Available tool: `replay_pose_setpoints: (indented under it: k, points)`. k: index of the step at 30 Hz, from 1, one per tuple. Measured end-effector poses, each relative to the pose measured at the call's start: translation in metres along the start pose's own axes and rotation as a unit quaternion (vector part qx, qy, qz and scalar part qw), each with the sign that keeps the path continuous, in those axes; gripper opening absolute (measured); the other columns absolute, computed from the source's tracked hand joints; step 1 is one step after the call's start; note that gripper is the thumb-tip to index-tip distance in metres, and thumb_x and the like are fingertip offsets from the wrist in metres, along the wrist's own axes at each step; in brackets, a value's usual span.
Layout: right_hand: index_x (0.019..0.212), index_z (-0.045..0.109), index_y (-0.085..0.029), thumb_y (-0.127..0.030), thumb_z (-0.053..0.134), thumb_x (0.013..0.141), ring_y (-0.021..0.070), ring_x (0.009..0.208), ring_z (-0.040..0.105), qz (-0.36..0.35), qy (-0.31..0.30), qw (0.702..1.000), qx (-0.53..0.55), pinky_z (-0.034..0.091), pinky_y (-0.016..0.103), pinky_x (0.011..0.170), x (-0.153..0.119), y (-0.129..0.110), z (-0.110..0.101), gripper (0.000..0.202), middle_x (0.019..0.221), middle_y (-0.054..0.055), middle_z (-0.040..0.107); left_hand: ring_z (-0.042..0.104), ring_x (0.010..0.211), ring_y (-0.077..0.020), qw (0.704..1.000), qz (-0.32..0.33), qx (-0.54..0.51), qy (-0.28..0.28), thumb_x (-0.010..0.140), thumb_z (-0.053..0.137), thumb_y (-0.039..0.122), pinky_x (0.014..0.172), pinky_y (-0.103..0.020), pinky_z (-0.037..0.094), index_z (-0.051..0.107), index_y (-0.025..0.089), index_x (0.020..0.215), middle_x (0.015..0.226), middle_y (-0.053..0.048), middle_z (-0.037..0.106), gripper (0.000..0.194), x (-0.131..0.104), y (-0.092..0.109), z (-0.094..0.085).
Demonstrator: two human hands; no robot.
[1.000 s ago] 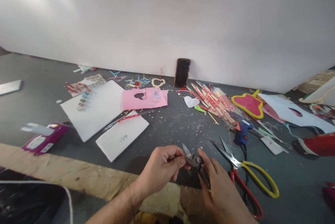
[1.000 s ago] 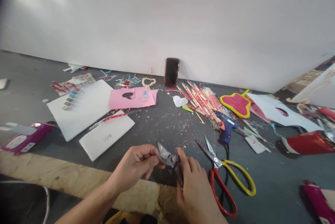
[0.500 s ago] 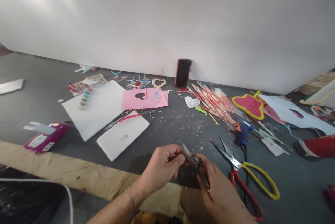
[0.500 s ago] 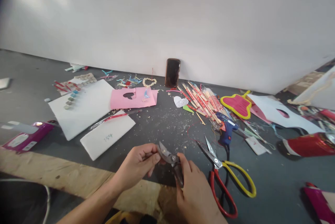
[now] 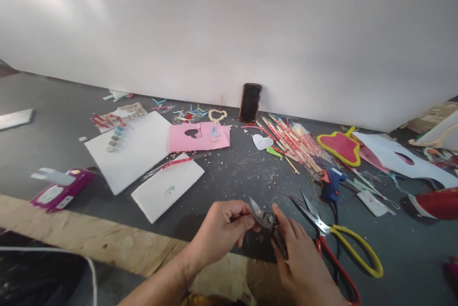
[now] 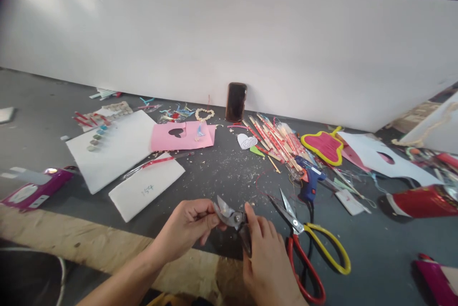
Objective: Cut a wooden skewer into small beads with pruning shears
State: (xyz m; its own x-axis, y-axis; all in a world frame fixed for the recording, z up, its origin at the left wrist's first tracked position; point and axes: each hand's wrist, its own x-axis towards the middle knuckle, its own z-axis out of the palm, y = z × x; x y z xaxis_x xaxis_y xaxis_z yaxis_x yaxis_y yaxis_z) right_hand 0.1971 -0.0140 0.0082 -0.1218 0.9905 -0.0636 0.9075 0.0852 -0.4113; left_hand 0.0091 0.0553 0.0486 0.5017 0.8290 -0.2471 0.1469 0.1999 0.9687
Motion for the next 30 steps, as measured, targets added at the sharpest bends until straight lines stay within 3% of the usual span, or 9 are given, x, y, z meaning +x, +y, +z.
replay_pose_setpoints:
  k: [4, 12, 19, 23, 30]
  points:
    - [0.14, 0.015, -0.022, -0.007, 0.04, 0.075, 0.0261, 0.106, 0.049, -0.007, -0.014, 1.0, 0.009, 0.044, 0.046, 0.085, 0.001, -0.003, -0.004, 0.071, 0.117, 0.011, 0.051, 0.042, 0.041, -0.0046, 0.998, -0.018, -0.042, -0.031, 0.079, 0.053, 0.029, 0.041, -0.018, 0.031, 0.058, 0.012, 0.069, 0.071, -0.006, 0.068, 0.02, 0.0, -0.001, -0.004]
    - [0.137, 0.024, -0.016, -0.012, 0.04, 0.077, 0.0241, 0.106, 0.052, -0.022, -0.025, 0.999, 0.042, 0.044, 0.041, 0.088, 0.001, -0.004, 0.0, 0.062, 0.119, 0.014, 0.052, 0.04, 0.039, -0.004, 0.999, -0.026, -0.045, -0.013, 0.078, 0.053, 0.031, 0.04, -0.018, 0.029, 0.058, 0.011, 0.068, 0.07, -0.007, 0.068, 0.023, -0.001, 0.007, -0.004]
    - [0.133, 0.033, -0.014, -0.012, 0.041, 0.076, 0.0238, 0.103, 0.056, -0.007, -0.032, 0.999, 0.025, 0.045, 0.038, 0.087, -0.001, 0.003, 0.006, 0.057, 0.116, 0.014, 0.055, 0.041, 0.04, -0.0041, 0.999, -0.033, -0.027, -0.009, 0.079, 0.05, 0.03, 0.042, -0.018, 0.03, 0.06, 0.011, 0.074, 0.07, -0.005, 0.066, 0.023, 0.002, -0.001, -0.001]
    - [0.134, 0.032, -0.016, -0.013, 0.042, 0.076, 0.025, 0.1, 0.057, 0.007, -0.009, 1.0, -0.008, 0.047, 0.04, 0.083, 0.001, 0.002, 0.002, 0.059, 0.114, 0.013, 0.056, 0.046, 0.044, -0.0055, 1.0, -0.011, -0.002, 0.013, 0.079, 0.049, 0.027, 0.046, -0.018, 0.034, 0.061, 0.013, 0.075, 0.069, -0.001, 0.062, 0.019, 0.003, -0.003, 0.002]
    - [0.139, 0.024, -0.019, -0.013, 0.044, 0.075, 0.0278, 0.099, 0.056, 0.025, 0.013, 0.998, -0.064, 0.047, 0.043, 0.077, 0.001, -0.002, -0.002, 0.067, 0.11, 0.012, 0.057, 0.049, 0.048, -0.0092, 0.995, 0.007, 0.082, 0.056, 0.081, 0.047, 0.027, 0.05, -0.019, 0.035, 0.065, 0.015, 0.074, 0.05, 0.003, 0.052, 0.023, 0.0, 0.001, 0.006]
